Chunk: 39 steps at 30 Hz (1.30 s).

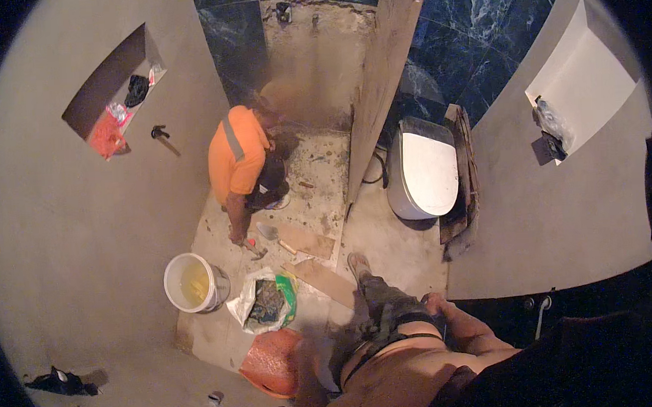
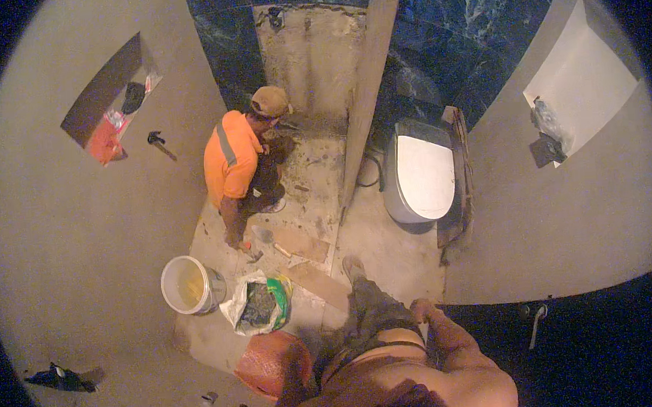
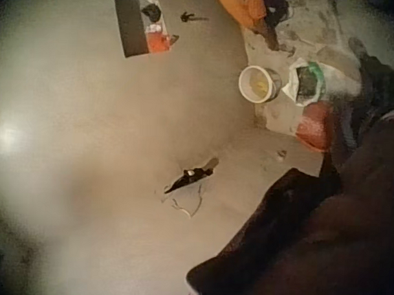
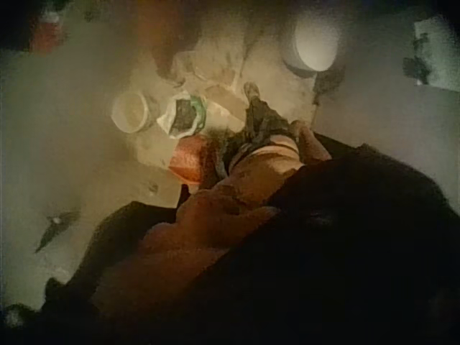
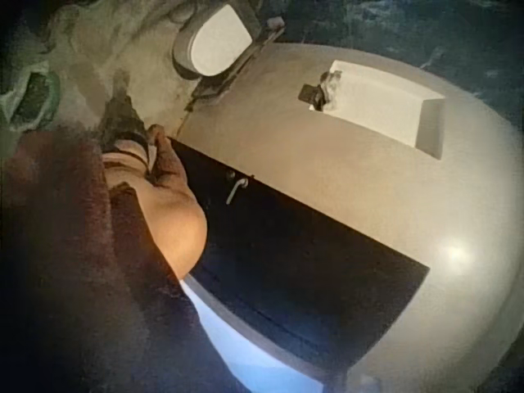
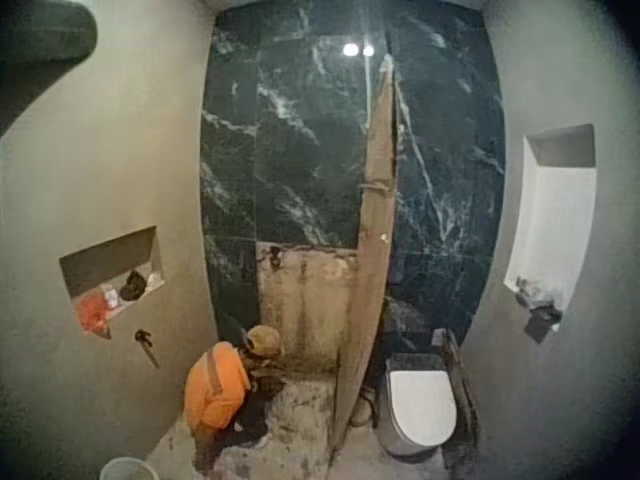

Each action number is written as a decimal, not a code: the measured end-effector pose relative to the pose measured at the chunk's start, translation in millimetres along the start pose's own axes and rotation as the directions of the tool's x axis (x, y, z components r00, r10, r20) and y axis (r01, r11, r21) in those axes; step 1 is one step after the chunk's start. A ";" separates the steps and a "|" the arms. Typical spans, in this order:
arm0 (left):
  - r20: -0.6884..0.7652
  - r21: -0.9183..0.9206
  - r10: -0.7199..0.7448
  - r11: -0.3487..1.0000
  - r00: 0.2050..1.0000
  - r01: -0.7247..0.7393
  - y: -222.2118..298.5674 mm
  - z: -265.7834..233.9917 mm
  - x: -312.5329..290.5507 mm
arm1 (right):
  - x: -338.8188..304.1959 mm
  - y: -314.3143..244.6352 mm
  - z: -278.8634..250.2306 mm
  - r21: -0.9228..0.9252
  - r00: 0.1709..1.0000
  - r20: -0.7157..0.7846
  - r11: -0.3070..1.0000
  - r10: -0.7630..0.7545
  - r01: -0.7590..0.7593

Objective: The person uses a trowel to scrape and pry loose old tiles and adhesive from a floor surface, collecting the debris into an orange bucket. A coworker assists by using a hammer to break up the tiles. The person repeatedly scrapes the floor and transfers the resulting rubble into the bucket.

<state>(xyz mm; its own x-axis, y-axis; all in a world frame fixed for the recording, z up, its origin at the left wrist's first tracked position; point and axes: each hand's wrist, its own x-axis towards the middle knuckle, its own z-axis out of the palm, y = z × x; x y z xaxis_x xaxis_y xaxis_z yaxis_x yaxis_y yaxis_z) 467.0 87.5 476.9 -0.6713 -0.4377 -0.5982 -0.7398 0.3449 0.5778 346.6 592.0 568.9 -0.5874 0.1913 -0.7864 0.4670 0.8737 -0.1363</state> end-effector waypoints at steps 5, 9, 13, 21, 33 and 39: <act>0.010 0.064 -0.047 0.997 0.999 0.046 30.2 -7.0 1.7 | 82.4 -44.3 -15.2 -0.009 0.987 0.059 0.989 -0.147 0.148; 0.093 0.071 0.001 0.997 0.996 -0.007 84.4 48.7 4.8 | 187.2 -2.3 -97.2 -0.223 0.782 -0.204 0.805 -0.589 0.549; 0.085 0.213 -0.018 0.977 0.996 0.000 92.8 65.2 -25.2 | 186.2 -86.8 -158.2 0.014 0.932 -0.010 0.932 -0.363 0.363; 0.033 0.211 -0.055 0.976 0.998 0.047 133.5 115.8 -41.9 | 197.9 -185.2 -225.8 -0.075 0.885 0.122 0.885 -0.450 0.460; -0.168 -0.130 -0.181 0.978 0.969 0.160 188.3 60.1 48.7 | 207.6 -347.7 -224.5 -0.065 0.683 -0.139 0.695 -0.717 0.716; -0.261 -0.235 -0.251 0.953 0.932 0.191 157.4 13.5 50.6 | 190.1 -345.4 -208.5 -0.233 0.721 0.040 0.695 -0.692 0.680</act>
<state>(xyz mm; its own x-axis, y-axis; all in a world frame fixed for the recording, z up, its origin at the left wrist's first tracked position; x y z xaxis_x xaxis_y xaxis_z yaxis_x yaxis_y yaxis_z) 315.9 130.8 530.1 -0.4276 -0.7114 -0.5577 -0.8225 0.0502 0.5666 -64.2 419.8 592.1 -0.7200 -0.4847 -0.4967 -0.2288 0.8415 -0.4895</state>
